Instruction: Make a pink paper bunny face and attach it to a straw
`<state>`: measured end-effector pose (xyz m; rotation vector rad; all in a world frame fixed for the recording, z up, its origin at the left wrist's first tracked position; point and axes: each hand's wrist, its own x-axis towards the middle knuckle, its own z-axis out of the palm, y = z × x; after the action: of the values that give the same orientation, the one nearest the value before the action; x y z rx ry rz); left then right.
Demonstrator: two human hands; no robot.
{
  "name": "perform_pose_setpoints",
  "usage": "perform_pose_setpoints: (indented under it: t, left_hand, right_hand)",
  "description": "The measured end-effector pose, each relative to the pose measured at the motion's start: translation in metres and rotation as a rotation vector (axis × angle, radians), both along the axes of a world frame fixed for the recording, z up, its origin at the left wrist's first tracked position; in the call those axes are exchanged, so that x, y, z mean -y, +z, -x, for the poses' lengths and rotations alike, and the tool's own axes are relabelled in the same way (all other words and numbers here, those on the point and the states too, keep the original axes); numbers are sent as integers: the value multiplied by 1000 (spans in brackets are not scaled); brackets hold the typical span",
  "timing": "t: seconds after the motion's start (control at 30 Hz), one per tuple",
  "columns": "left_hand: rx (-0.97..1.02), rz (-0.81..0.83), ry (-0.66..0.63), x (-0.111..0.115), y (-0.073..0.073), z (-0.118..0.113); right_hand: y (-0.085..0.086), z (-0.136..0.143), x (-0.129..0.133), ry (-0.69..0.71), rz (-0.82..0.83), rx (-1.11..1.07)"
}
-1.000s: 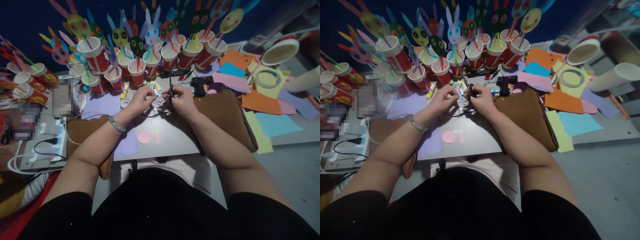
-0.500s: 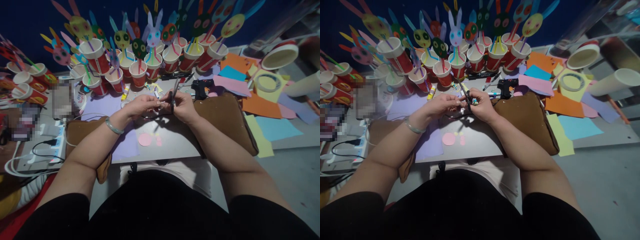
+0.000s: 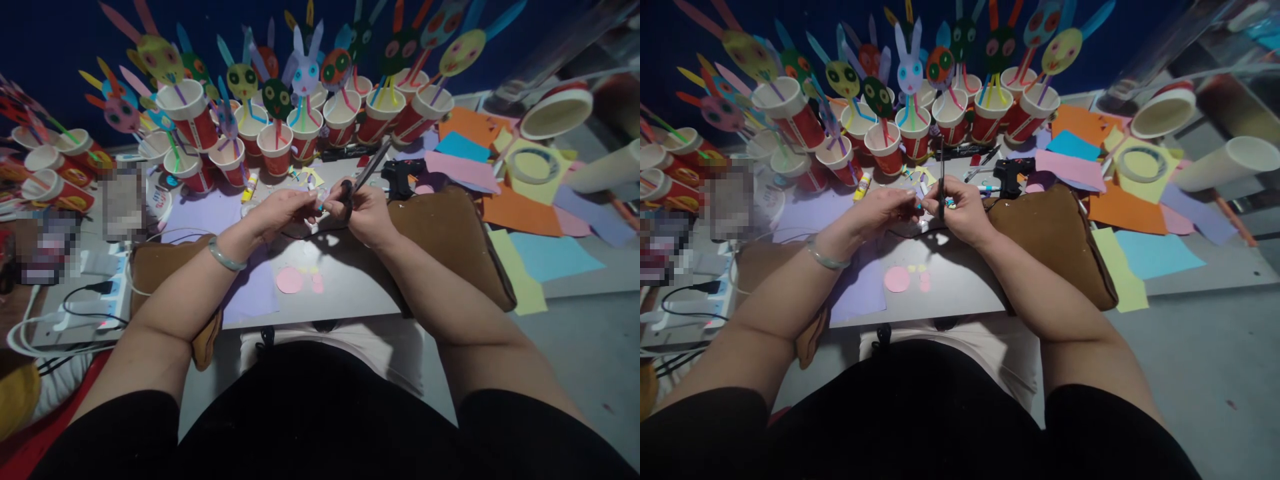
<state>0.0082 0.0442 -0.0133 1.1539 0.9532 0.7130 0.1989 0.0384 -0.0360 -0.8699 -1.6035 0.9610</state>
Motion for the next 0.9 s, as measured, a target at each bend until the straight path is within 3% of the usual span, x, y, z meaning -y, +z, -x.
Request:
perform_pose_setpoints:
  t: [0.27, 0.43, 0.9]
  left_hand:
    - [-108, -343, 16, 3, -8, 0]
    - [-234, -593, 101, 4, -10, 0]
    - [-253, -814, 116, 5, -15, 3]
  right_hand:
    - [1, 1, 1, -44, 70, -8]
    - [1, 2, 2, -37, 83, -25]
    - [5, 4, 5, -39, 130, -43]
